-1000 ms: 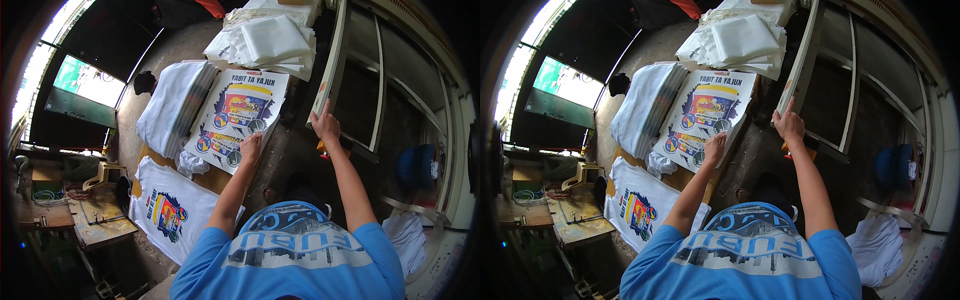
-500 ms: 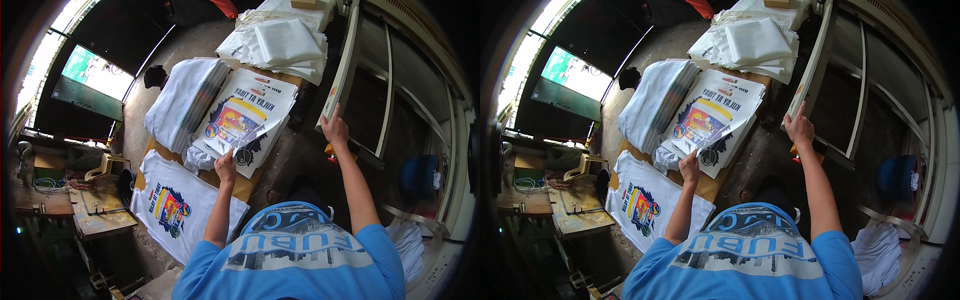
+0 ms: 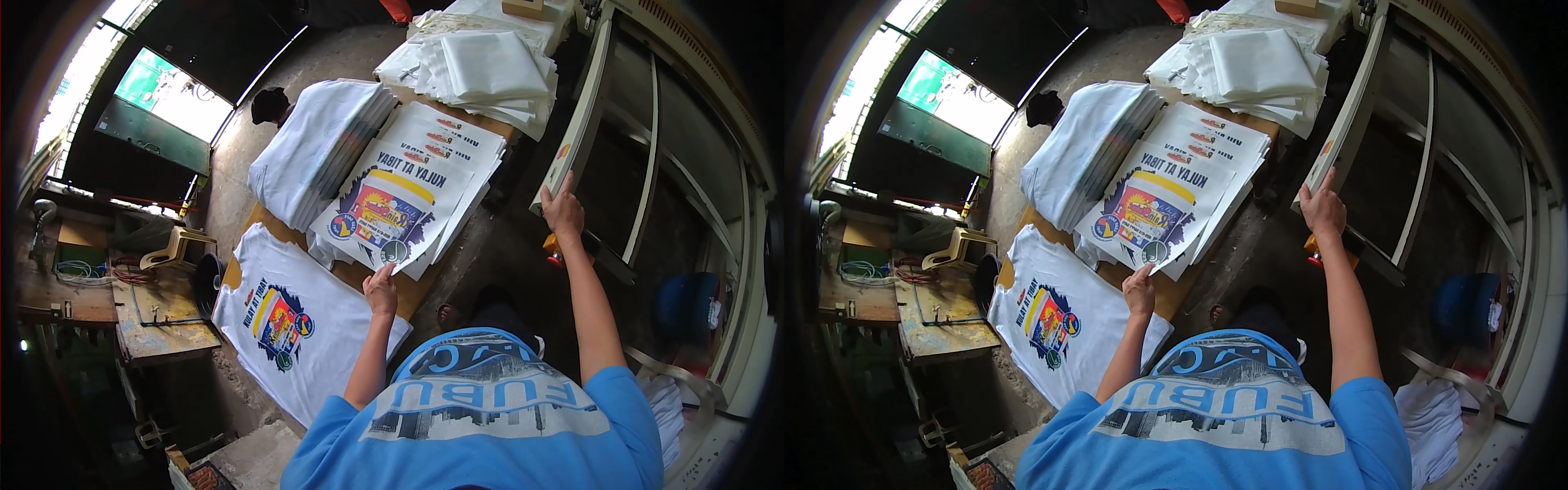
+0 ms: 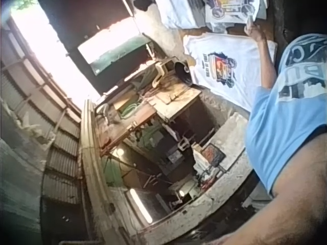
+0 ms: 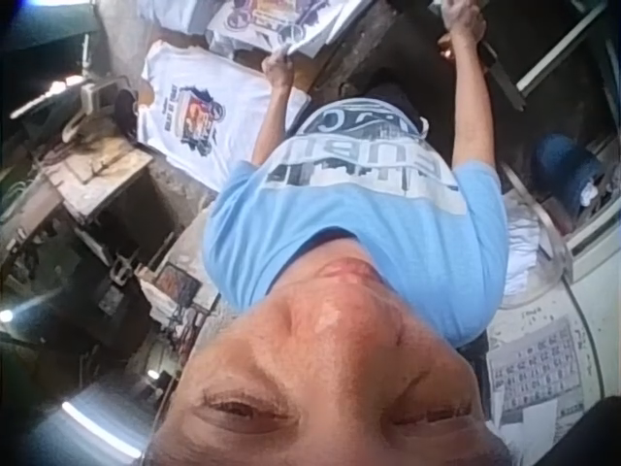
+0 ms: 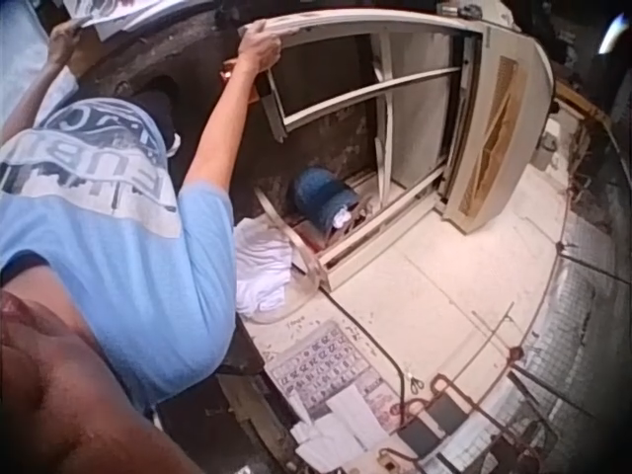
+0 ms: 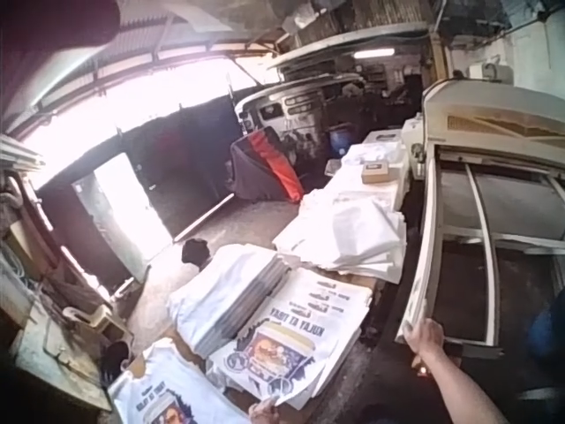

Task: Using a heat press machine to apply print transfers to white t-shirts.

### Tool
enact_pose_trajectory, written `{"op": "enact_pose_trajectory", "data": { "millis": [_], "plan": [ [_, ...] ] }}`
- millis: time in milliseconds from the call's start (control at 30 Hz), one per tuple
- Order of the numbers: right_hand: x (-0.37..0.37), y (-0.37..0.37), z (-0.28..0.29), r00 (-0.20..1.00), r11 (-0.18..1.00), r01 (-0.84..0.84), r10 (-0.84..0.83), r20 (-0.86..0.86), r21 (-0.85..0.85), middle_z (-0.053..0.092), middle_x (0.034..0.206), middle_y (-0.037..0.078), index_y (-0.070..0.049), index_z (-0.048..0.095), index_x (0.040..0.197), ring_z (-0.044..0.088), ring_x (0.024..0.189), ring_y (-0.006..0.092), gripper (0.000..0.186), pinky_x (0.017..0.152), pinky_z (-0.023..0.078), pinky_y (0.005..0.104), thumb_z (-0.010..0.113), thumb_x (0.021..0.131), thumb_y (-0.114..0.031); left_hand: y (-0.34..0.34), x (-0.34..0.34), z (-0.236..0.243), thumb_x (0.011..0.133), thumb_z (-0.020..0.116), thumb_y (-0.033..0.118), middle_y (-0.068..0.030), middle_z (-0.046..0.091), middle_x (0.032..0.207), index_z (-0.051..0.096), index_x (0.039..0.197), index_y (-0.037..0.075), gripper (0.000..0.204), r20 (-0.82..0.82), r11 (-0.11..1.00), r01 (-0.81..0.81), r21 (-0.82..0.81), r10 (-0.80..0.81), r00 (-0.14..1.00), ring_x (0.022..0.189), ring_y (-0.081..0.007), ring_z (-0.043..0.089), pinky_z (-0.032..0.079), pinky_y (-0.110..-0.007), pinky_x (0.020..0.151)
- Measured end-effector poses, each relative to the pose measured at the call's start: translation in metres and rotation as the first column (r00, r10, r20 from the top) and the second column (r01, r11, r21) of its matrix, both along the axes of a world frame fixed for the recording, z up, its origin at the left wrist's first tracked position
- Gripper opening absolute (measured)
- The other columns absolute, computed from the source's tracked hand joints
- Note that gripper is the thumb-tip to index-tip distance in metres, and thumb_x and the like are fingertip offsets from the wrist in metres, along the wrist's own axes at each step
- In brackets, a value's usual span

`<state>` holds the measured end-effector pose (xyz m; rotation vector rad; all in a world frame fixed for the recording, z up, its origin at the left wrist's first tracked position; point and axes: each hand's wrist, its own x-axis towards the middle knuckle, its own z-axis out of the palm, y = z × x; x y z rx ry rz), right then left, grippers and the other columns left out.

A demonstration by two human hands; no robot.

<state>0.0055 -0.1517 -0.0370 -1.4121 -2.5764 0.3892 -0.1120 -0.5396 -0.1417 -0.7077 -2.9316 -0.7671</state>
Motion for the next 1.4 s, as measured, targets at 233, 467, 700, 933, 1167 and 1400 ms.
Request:
{"op": "enact_pose_trajectory", "data": {
  "millis": [233,467,700,933,1167,1400],
  "plan": [
    [0.0,-0.001,0.001,1.0,1.0,-0.009,0.009,-0.02,-0.002,0.063,0.086,0.022,0.0,0.021,0.132,0.062,0.079,0.036,0.067,0.069,0.051,0.0433,0.044,0.084,-0.041,-0.011,0.0,-0.006,0.072,0.057,0.005,-0.0054,0.06,0.102,0.059,0.102,0.013,0.031,-0.077,0.999,0.041,-0.006,-0.041,0.996,0.094,-0.0243,0.056,0.039,-0.034,0.085],
    [0.001,-0.002,0.002,1.0,0.999,-0.027,0.027,-0.011,0.035,0.062,0.084,0.023,0.003,0.021,0.132,0.062,0.075,0.0356,0.069,0.065,0.053,0.0424,0.043,0.083,-0.039,-0.006,-0.009,-0.044,0.084,0.055,0.011,-0.0114,0.061,0.081,0.045,0.105,0.0,0.026,0.722,0.617,-0.681,0.395,0.25,0.645,0.067,-0.018,0.06,0.05,-0.028,0.057],
    [-0.002,0.0,-0.001,1.0,0.999,-0.018,0.018,0.001,0.044,0.063,0.084,0.023,0.003,0.02,0.132,0.062,0.075,0.0351,0.069,0.066,0.052,0.0415,0.044,0.083,-0.039,0.026,-0.011,-0.065,0.085,0.056,0.011,-0.0076,0.06,0.09,0.052,0.099,0.0,0.018,0.899,0.347,-0.834,0.429,-0.08,0.43,0.07,-0.0142,0.06,0.049,-0.025,0.057],
    [-0.003,0.001,0.001,1.0,1.0,-0.002,0.001,0.024,0.025,0.063,0.083,0.022,0.003,0.019,0.133,0.063,0.075,0.0348,0.07,0.067,0.052,0.0416,0.044,0.083,-0.04,0.05,-0.021,-0.059,0.076,0.068,0.011,-0.0025,0.058,0.076,0.054,0.087,0.002,0.02,0.88,0.461,-0.783,0.419,0.008,0.475,0.064,-0.01,0.056,0.045,-0.021,0.054],
    [-0.002,-0.002,0.001,1.0,1.0,-0.011,0.011,-0.008,0.029,0.063,0.082,0.022,0.003,0.019,0.133,0.063,0.073,0.0345,0.07,0.066,0.052,0.0416,0.044,0.083,-0.039,0.069,-0.027,-0.054,0.075,0.069,0.012,-0.0048,0.059,0.077,0.055,0.083,0.001,0.019,0.875,0.561,-0.721,0.407,-0.012,0.485,0.061,-0.0112,0.056,0.046,-0.023,0.053],
    [-0.002,0.003,-0.003,1.0,0.999,-0.013,0.013,-0.011,0.05,0.063,0.083,0.022,0.002,0.019,0.133,0.063,0.075,0.0342,0.07,0.066,0.053,0.0412,0.044,0.083,-0.04,0.072,-0.022,-0.033,0.076,0.069,0.013,-0.01,0.059,0.075,0.052,0.081,-0.003,0.024,0.882,0.561,-0.748,0.355,0.064,0.466,0.06,-0.0156,0.059,0.052,-0.027,0.05]
  ]
}}
